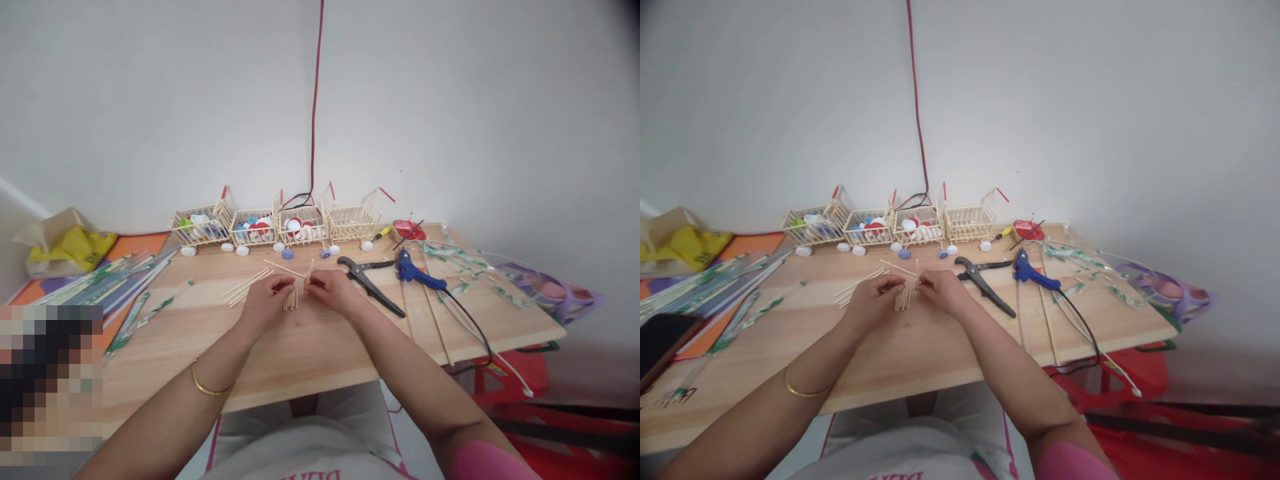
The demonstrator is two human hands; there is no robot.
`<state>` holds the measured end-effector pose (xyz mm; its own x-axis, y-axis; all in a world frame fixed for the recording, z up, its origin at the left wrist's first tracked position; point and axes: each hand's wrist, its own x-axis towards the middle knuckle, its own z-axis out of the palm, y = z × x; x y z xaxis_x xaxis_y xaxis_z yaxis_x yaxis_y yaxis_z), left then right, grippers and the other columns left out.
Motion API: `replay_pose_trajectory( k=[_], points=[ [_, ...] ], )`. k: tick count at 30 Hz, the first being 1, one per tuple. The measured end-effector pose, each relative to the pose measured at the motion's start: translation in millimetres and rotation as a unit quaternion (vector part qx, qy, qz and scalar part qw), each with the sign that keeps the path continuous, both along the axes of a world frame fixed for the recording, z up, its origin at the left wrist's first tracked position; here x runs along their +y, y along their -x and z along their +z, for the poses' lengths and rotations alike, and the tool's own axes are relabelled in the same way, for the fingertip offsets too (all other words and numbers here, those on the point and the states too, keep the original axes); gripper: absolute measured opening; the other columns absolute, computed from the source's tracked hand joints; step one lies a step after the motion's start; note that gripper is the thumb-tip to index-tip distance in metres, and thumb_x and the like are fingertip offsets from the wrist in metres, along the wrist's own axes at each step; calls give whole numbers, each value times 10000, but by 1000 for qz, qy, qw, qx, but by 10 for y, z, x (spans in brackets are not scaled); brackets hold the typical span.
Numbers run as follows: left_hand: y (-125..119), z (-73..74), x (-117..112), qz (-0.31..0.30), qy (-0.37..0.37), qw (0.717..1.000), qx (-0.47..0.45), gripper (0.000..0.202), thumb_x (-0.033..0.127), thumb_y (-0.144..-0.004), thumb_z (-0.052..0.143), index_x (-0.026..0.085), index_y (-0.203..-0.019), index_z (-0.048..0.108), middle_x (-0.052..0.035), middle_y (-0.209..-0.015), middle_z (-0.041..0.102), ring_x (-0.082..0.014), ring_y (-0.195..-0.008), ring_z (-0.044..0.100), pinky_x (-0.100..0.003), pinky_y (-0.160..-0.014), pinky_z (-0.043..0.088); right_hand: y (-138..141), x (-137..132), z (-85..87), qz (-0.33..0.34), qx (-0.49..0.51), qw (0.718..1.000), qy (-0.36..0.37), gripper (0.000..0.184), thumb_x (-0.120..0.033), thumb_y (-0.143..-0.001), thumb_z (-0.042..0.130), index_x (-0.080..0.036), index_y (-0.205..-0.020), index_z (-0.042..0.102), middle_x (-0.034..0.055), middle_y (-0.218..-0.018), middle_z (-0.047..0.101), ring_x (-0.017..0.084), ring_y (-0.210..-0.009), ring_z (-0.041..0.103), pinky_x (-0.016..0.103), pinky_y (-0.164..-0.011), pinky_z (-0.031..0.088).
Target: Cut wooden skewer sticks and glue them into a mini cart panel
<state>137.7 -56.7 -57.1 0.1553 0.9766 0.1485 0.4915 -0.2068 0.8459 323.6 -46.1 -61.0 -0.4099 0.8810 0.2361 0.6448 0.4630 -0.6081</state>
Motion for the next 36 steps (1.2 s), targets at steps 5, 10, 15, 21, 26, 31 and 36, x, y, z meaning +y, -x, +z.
replay_pose_trajectory(
  k=[5, 10, 15, 21, 26, 31, 36],
  points=[
    [-6, 52, -12, 27, -3, 1000, -6, 179, 251, -741, 565, 179, -849, 687, -33, -840, 707, -170, -748, 633, -278, -711, 482, -2, -9, 10, 10, -25, 999, -29, 121, -219, -837, 545, -154, -745, 591, 22, -702, 609, 121, -657, 525, 212, -598, 330],
    [1, 44, -9, 31, -3, 999, -19, 178, 258, -741, 563, 171, -839, 682, -35, -821, 703, -170, -742, 629, -277, -702, 481, -1, -25, 20, 13, -33, 999, -18, 121, -214, -846, 534, -159, -747, 575, 24, -715, 615, 123, -666, 531, 212, -604, 331],
    [-3, 25, -14, 23, -7, 1000, -20, 179, 266, -739, 564, 178, -840, 683, -28, -816, 703, -167, -738, 626, -278, -710, 482, 12, -23, 10, 18, -33, 999, -28, 135, -236, -860, 524, -154, -768, 579, 19, -715, 608, 118, -667, 526, 207, -605, 323],
    [-2, 45, -17, 18, -1, 1000, -11, 186, 276, -736, 565, 181, -838, 689, -36, -811, 703, -176, -736, 621, -289, -717, 470, 25, -14, -15, 14, -38, 999, -28, 126, -218, -834, 550, -150, -734, 588, 30, -699, 609, 127, -644, 518, 226, -586, 321],
    [-25, 16, -32, -36, 32, 998, -33, 220, 303, -747, 549, 195, -855, 707, -31, -786, 699, -173, -724, 607, -283, -683, 453, 39, -81, 108, 4, 123, 992, 33, 155, -267, -840, 539, -158, -754, 607, 21, -699, 646, 125, -660, 583, 226, -618, 407],
    [-88, 39, -101, -94, 182, 964, -172, 276, 388, -760, 558, 153, -784, 701, -18, -636, 634, -104, -535, 516, -217, -517, 394, 41, -123, 228, -2, 200, 975, 101, 177, -295, -811, 570, -155, -705, 590, 0, -640, 630, 108, -608, 579, 207, -571, 420],
    [-98, 59, -138, -95, 263, 926, -254, 286, 403, -706, 646, 125, -764, 681, -43, -706, 640, -87, -557, 518, -207, -530, 413, 26, -108, 208, -1, 236, 959, 158, 238, -335, -787, 596, -151, -643, 549, -40, -574, 535, 74, -536, 486, 193, -518, 358]
  ],
)
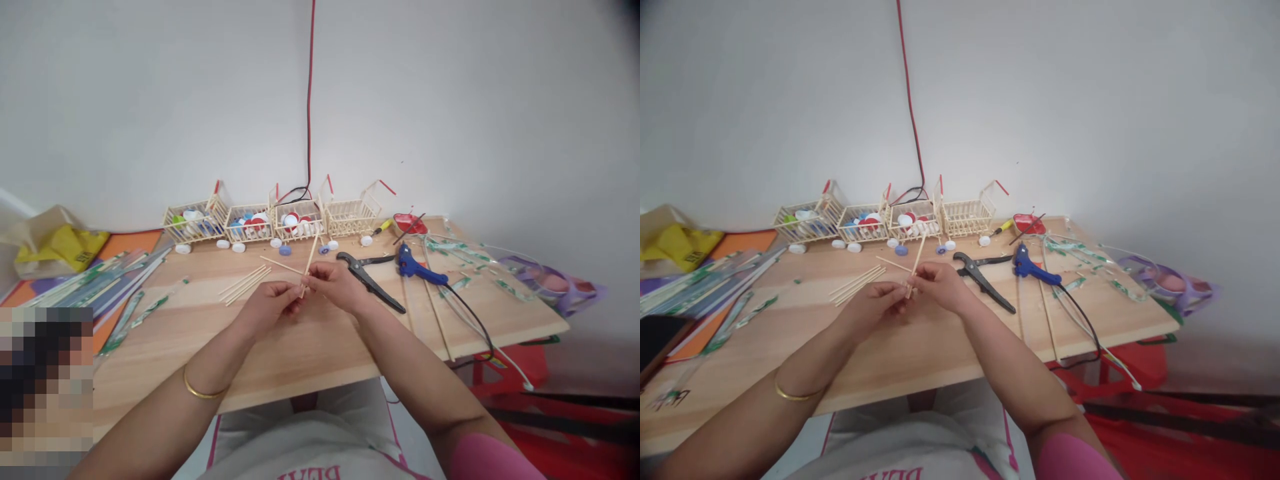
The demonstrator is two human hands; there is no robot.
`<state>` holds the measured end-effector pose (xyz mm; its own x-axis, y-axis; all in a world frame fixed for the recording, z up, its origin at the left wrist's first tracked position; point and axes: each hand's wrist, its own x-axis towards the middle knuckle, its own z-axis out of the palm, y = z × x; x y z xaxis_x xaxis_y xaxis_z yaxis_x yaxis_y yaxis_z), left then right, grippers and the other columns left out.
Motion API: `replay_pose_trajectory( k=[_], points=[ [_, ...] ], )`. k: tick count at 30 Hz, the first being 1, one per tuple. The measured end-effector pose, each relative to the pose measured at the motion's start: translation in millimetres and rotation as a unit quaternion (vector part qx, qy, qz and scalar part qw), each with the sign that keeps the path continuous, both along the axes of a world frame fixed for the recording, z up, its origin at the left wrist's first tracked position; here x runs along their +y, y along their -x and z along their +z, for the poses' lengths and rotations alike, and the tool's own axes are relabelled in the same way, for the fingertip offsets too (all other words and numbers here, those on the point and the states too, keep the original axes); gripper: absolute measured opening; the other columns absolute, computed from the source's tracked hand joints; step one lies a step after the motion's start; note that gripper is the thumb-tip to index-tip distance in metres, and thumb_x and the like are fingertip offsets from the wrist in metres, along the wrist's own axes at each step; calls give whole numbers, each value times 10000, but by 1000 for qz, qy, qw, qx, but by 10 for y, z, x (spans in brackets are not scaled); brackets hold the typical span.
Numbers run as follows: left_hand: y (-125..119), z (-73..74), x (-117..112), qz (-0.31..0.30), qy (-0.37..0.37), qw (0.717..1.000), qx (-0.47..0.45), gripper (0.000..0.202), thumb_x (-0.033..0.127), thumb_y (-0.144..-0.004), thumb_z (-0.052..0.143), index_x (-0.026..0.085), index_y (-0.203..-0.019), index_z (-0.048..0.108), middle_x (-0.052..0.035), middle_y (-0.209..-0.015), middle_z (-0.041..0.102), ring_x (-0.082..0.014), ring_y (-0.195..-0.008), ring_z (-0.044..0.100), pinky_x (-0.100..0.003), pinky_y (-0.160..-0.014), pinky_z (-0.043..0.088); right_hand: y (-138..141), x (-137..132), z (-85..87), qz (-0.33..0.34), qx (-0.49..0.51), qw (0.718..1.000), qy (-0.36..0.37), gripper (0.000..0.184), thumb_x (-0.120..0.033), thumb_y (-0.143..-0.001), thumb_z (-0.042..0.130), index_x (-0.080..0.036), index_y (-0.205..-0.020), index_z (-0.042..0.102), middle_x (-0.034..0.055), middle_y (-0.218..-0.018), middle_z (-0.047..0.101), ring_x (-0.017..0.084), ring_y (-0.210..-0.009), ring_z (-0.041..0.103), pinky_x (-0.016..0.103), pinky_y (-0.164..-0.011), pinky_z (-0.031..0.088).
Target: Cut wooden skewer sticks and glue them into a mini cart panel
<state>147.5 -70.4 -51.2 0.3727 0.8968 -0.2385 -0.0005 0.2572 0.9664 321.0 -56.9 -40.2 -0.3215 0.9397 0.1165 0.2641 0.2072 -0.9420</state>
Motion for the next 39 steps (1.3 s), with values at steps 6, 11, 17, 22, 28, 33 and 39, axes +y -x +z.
replay_pose_trajectory(
  k=[6, 11, 17, 22, 28, 33, 39],
  points=[
    [-5, -14, -14, 4, 19, 1000, -23, 293, 404, -684, 676, 114, -721, 670, -16, -604, 577, -88, -539, 505, -210, -513, 415, -3, 4, -109, 40, 69, 995, 59, 273, -422, -773, 602, -150, -753, 606, 2, -707, 622, 116, -660, 560, 225, -606, 415],
    [-13, -3, -30, 7, 13, 1000, -9, 222, 334, -657, 694, 130, -743, 695, -20, -663, 607, -92, -573, 505, -222, -548, 426, -4, 2, -142, 37, 31, 998, 33, 284, -436, -771, 606, -153, -750, 628, 11, -738, 626, 127, -689, 574, 239, -634, 436],
    [-21, 41, -53, 26, 12, 1000, -4, 204, 323, -626, 707, 136, -705, 695, -12, -631, 604, -87, -543, 475, -211, -515, 393, 22, -31, -86, 57, 17, 998, 23, 271, -428, -795, 575, -158, -775, 585, 15, -737, 613, 125, -689, 568, 241, -616, 440],
    [-22, 92, -49, 76, 86, 988, -101, 226, 315, -584, 758, 130, -692, 689, -17, -642, 623, -89, -571, 519, -209, -531, 393, 71, -98, -2, 21, 1, 995, -101, 517, -310, -641, 737, -201, -1068, 467, 31, -960, 541, 114, -751, 531, 260, -674, 444],
    [-33, 90, -41, 93, 126, 974, -163, 206, 259, -552, 780, 121, -673, 687, -31, -671, 647, -101, -595, 552, -226, -565, 418, 118, -119, -7, 41, -77, 974, -207, 466, -169, -687, 652, -209, -1103, 447, 39, -964, 500, 136, -792, 522, 296, -736, 441],
    [-44, 82, -77, 82, 120, 981, -127, 230, 303, -585, 757, 122, -707, 685, -39, -701, 648, -102, -597, 555, -234, -578, 434, 110, -111, -30, 31, -75, 975, -206, 422, -156, -690, 621, -204, -1072, 448, 31, -932, 504, 132, -780, 520, 280, -722, 438],
    [-49, 93, -105, 60, 93, 986, -122, 253, 343, -602, 752, 123, -697, 668, -15, -653, 616, -93, -586, 533, -217, -568, 424, 113, -135, -7, 9, -64, 976, -206, 302, -158, -684, 608, -201, -941, 455, 11, -877, 515, 122, -755, 513, 267, -715, 426]
  ],
)
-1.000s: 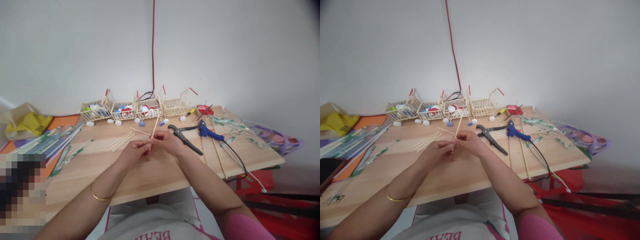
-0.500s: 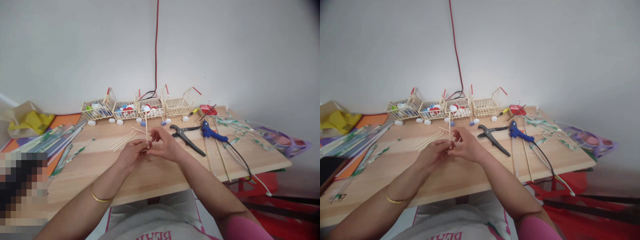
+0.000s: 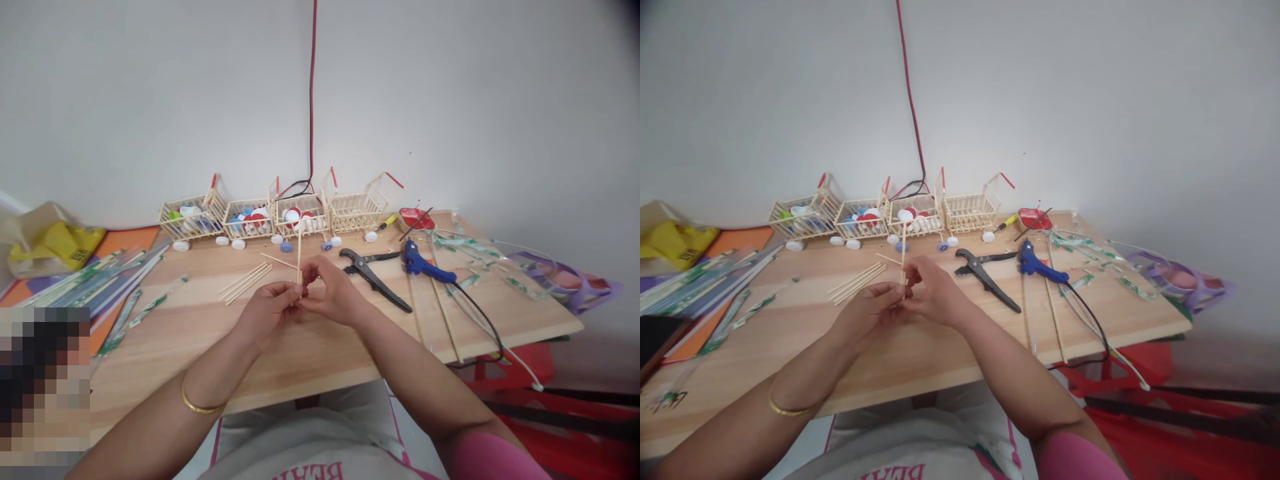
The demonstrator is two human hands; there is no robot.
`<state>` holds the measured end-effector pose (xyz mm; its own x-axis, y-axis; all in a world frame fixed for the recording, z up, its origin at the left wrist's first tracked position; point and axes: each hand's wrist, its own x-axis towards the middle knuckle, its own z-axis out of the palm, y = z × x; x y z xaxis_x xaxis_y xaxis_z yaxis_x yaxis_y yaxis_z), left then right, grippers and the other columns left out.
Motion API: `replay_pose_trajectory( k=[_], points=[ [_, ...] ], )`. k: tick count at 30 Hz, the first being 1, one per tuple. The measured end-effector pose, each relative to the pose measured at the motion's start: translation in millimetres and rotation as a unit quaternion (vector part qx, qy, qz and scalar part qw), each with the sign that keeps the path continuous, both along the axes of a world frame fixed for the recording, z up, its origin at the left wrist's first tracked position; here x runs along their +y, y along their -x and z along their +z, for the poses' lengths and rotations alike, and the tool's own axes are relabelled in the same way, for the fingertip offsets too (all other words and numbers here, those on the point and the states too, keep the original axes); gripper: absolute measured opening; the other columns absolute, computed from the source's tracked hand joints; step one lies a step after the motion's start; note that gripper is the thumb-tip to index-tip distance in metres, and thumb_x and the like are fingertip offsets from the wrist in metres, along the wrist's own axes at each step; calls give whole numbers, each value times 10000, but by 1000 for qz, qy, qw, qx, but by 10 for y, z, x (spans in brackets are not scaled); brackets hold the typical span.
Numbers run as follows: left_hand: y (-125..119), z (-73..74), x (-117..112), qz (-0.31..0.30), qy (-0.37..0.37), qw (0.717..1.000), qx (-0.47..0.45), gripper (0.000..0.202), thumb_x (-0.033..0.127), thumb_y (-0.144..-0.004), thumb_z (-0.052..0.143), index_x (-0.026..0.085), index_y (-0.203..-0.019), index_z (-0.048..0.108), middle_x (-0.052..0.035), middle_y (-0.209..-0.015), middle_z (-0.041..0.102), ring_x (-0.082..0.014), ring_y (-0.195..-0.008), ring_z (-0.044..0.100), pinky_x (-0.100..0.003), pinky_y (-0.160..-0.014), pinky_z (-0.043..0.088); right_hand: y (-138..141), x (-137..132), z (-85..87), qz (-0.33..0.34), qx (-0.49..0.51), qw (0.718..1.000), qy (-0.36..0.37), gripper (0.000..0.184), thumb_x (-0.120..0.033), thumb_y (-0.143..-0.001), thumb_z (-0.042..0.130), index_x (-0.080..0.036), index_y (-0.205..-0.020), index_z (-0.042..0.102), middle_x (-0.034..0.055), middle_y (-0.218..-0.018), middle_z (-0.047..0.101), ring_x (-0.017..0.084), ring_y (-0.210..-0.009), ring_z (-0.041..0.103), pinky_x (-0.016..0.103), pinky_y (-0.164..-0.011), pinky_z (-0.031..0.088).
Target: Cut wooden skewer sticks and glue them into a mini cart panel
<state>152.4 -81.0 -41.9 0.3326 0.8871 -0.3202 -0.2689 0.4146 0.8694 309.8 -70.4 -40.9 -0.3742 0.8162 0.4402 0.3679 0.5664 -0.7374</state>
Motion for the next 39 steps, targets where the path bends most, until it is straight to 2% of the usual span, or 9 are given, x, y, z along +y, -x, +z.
replay_pose_trajectory(
  k=[8, 14, 17, 20, 22, 25, 29, 35, 39],
  points=[
    [20, -54, 24, -9, -43, 998, 32, 255, 372, -640, 727, 143, -745, 689, -29, -713, 650, -116, -637, 563, -250, -641, 438, 8, 0, -15, -15, 8, 1000, -4, 280, -137, -671, 609, -204, -890, 448, 3, -850, 526, 121, -750, 520, 258, -703, 423],
    [14, -92, 37, -6, -60, 997, 50, 275, 382, -641, 723, 131, -748, 688, -42, -690, 643, -123, -629, 551, -248, -626, 427, 18, 9, -45, -18, 17, 1000, 4, 259, -134, -676, 612, -200, -866, 448, 2, -833, 523, 118, -734, 513, 250, -679, 423],
    [2, -58, 21, 10, -57, 997, 47, 270, 370, -629, 734, 126, -735, 685, -31, -678, 635, -108, -615, 531, -222, -597, 401, 3, 28, -55, -5, 22, 1000, 3, 255, -179, -696, 629, -200, -882, 455, 12, -850, 530, 126, -751, 516, 264, -693, 428],
    [3, -25, 19, 33, -54, 997, 45, 262, 359, -612, 747, 126, -711, 680, -12, -654, 618, -91, -590, 504, -207, -569, 374, -41, 57, -31, 27, 37, 999, 3, 363, -270, -663, 711, -200, -917, 461, 35, -905, 532, 142, -789, 514, 283, -716, 433],
    [13, -25, 32, 41, -57, 996, 48, 265, 356, -602, 753, 126, -712, 681, -15, -660, 619, -94, -591, 504, -217, -576, 379, -81, 74, 1, 34, 53, 998, -8, 338, -311, -666, 725, -199, -852, 466, 40, -897, 536, 148, -801, 514, 293, -729, 428],
    [28, -59, 60, 39, -66, 996, 51, 259, 353, -610, 747, 127, -720, 684, -25, -692, 627, -102, -608, 517, -235, -609, 395, -138, 85, 41, 10, 66, 997, -29, 236, -314, -816, 577, -192, -668, 439, 24, -768, 544, 134, -740, 514, 291, -709, 409],
    [30, -87, 70, 26, -79, 995, 61, 245, 358, -633, 731, 134, -723, 685, -18, -681, 617, -95, -604, 513, -233, -615, 391, -165, 88, 30, -26, 81, 996, 24, 318, -343, -905, 426, -185, -630, 453, -15, -600, 486, 99, -573, 469, 254, -593, 386],
    [12, -44, 57, 15, -120, 986, 115, 242, 378, -639, 708, 144, -697, 684, -4, -629, 599, -94, -579, 474, -225, -577, 359, -116, 126, -19, -4, 123, 985, 119, 187, -354, -844, 533, -181, -914, 552, -15, -706, 531, 89, -608, 492, 220, -568, 404],
    [7, -79, 57, -2, -152, 979, 134, 215, 358, -650, 693, 150, -622, 652, 12, -593, 556, -89, -559, 434, -217, -535, 321, -89, 122, -17, 41, 107, 980, 166, 209, -362, -811, 575, -156, -817, 610, 2, -715, 573, 96, -648, 513, 222, -600, 410]
  ],
)
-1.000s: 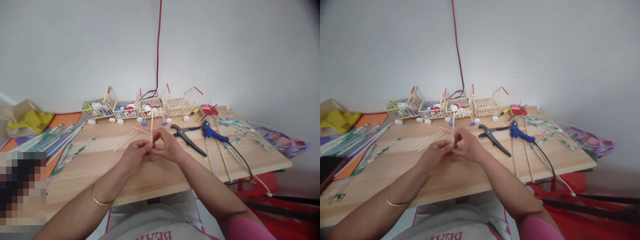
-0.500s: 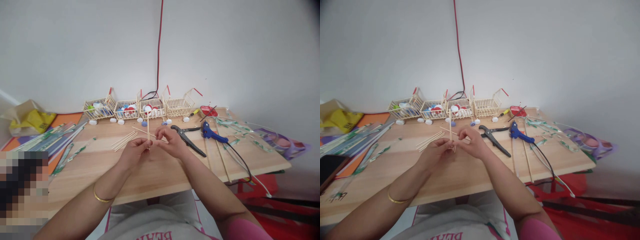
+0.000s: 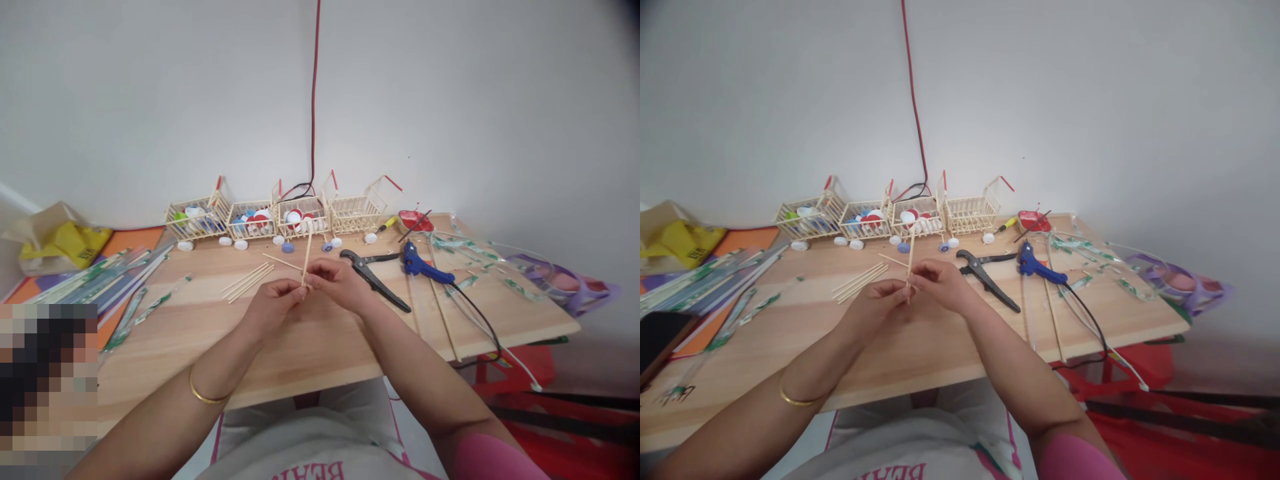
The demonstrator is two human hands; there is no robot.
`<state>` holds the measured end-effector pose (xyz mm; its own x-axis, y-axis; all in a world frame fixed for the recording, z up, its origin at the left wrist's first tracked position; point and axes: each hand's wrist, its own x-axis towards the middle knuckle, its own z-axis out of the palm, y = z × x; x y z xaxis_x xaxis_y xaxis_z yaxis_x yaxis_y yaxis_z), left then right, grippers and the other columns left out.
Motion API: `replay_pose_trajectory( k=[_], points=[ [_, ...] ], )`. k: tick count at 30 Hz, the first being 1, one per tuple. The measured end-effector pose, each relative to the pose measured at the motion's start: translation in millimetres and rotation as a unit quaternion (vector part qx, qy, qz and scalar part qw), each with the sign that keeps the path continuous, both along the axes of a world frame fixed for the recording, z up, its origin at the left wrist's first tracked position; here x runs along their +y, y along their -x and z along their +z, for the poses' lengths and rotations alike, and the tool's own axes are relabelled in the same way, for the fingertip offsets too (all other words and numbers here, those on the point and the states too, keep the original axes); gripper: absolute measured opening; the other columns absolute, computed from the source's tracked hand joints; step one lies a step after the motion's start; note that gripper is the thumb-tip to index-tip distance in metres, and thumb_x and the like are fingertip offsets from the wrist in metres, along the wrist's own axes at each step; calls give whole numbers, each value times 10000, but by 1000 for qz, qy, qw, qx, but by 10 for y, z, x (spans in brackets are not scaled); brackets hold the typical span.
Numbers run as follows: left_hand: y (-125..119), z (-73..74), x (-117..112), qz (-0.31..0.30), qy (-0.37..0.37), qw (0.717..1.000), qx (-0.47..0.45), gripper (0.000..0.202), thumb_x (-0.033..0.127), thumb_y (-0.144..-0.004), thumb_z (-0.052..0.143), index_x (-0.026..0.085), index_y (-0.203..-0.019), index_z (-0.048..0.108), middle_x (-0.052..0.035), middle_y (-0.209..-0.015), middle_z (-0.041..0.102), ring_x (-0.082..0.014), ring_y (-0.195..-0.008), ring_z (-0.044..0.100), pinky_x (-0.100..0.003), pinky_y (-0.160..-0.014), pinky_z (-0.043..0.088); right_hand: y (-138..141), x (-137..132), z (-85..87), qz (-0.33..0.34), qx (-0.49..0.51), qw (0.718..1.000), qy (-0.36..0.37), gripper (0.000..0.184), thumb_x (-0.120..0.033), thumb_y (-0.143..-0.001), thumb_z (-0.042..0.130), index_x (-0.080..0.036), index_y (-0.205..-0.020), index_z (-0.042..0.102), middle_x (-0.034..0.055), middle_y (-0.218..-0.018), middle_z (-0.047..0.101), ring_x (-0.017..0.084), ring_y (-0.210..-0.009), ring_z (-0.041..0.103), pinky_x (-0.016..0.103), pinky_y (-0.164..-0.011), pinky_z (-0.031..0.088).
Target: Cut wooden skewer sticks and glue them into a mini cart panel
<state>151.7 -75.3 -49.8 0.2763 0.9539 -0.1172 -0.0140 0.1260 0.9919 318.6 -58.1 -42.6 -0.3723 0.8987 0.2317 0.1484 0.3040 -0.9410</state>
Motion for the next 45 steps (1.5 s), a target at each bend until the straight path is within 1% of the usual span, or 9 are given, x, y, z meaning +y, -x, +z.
replay_pose_trajectory(
  k=[7, 11, 17, 21, 26, 29, 32, 36, 45],
  points=[
    [7, 13, -17, -41, 30, 998, -19, 249, 398, -680, 670, 150, -699, 681, -4, -659, 576, -94, -580, 449, -223, -538, 339, -8, -32, 46, 3, 4, 999, 42, 264, -396, -783, 601, -144, -705, 601, 2, -640, 600, 104, -607, 537, 226, -581, 406],
    [13, 29, -14, -58, 51, 996, -39, 273, 369, -737, 622, 137, -866, 689, -48, -775, 622, -122, -662, 527, -245, -602, 404, -30, -17, 72, -27, 0, 999, 29, 261, -395, -773, 608, -146, -693, 607, -8, -629, 582, 96, -586, 505, 223, -564, 381],
    [37, 2, -30, -51, -113, 992, 37, 546, 205, -721, 635, 194, -1243, 474, -24, -838, 646, -147, -793, 591, -294, -769, 451, -48, 6, 14, -63, 18, 993, 100, 308, -443, -752, 610, -146, -681, 574, -52, -552, 434, 64, -494, 348, 216, -469, 245],
    [36, 66, -75, -35, -205, 969, 135, 475, 181, -742, 595, 215, -1207, 506, -5, -819, 657, -142, -770, 608, -284, -774, 448, -54, 16, -31, -33, 37, 992, 113, 326, -459, -757, 599, -151, -664, 551, -53, -547, 433, 66, -503, 355, 217, -483, 243],
    [11, 109, -121, -10, -236, 958, 162, 390, 196, -760, 577, 221, -1145, 527, 4, -772, 654, -140, -747, 613, -265, -738, 442, -58, 25, -46, -15, 48, 992, 116, 334, -462, -758, 601, -156, -645, 529, -54, -538, 437, 67, -498, 358, 216, -482, 247],
    [-4, 73, -109, 0, -204, 972, 114, 336, 192, -734, 609, 207, -1056, 516, 2, -753, 643, -140, -740, 611, -271, -740, 441, -51, 15, -20, -22, 39, 994, 104, 322, -450, -751, 613, -156, -646, 534, -53, -540, 437, 66, -498, 359, 213, -475, 253],
    [-4, 35, -61, -25, -113, 993, 29, 307, 185, -675, 673, 192, -931, 503, 1, -746, 636, -139, -728, 608, -275, -722, 447, -44, -8, 26, -39, 9, 998, 54, 296, -426, -752, 618, -152, -660, 559, -40, -574, 473, 71, -528, 394, 210, -496, 300],
    [9, 26, -1, -62, 7, 996, -56, 295, 224, -647, 719, 159, -876, 544, -23, -790, 645, -136, -731, 603, -272, -701, 452, -39, -32, 57, -40, -24, 999, 7, 270, -399, -773, 603, -147, -679, 579, -12, -615, 554, 85, -569, 466, 212, -528, 360],
    [-17, 4, -16, -21, 41, 993, -108, 309, 201, -630, 736, 148, -855, 531, -26, -727, 676, -141, -693, 629, -298, -698, 484, 4, -68, 54, -18, -34, 998, 47, 260, -389, -772, 607, -139, -703, 585, 11, -618, 619, 102, -563, 550, 208, -505, 399]
  ],
)
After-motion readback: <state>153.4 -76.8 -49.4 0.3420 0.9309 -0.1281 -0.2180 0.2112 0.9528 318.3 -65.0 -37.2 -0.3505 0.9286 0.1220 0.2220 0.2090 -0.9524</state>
